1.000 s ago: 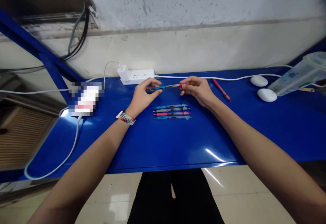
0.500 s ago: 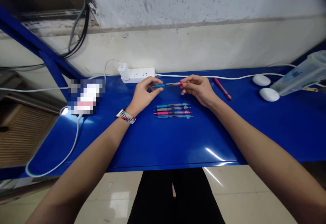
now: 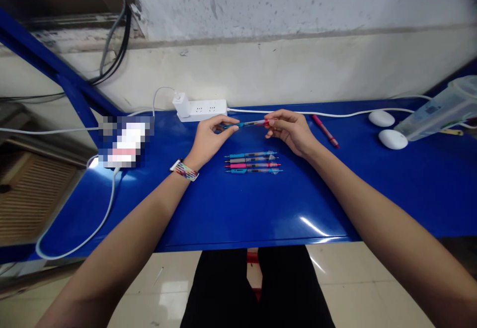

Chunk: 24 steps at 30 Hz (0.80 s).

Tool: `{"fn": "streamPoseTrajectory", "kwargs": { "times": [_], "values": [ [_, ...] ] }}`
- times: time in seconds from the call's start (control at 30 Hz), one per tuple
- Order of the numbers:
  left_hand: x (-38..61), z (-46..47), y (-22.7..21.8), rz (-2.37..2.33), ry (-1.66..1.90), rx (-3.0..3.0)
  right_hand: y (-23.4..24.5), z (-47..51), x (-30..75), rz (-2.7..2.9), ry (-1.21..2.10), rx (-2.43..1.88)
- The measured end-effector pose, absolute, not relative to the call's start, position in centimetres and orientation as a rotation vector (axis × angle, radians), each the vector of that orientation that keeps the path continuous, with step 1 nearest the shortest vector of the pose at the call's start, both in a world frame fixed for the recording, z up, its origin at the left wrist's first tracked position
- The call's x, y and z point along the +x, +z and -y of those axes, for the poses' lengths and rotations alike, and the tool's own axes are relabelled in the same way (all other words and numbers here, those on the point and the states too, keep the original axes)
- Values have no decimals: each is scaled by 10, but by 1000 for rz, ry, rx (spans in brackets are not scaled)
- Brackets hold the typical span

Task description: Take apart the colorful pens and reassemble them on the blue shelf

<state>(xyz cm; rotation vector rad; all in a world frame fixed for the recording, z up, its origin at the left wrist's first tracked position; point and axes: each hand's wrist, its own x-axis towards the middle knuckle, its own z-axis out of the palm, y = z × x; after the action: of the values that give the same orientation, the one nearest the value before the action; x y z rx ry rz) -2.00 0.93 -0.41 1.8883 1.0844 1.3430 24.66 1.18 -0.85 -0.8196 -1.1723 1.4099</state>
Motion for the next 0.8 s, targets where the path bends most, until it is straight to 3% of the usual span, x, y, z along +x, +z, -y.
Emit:
{"fn": "streamPoseTrajectory", "kwargs": {
  "times": [0.33, 0.8],
  "values": [
    [-15, -16, -11, -977, 1504, 1617, 13, 1, 244, 948, 1853, -620],
    [-14, -11, -9, -1004, 1446, 1554, 6, -4, 244, 1112, 1522, -790]
  ]
}}
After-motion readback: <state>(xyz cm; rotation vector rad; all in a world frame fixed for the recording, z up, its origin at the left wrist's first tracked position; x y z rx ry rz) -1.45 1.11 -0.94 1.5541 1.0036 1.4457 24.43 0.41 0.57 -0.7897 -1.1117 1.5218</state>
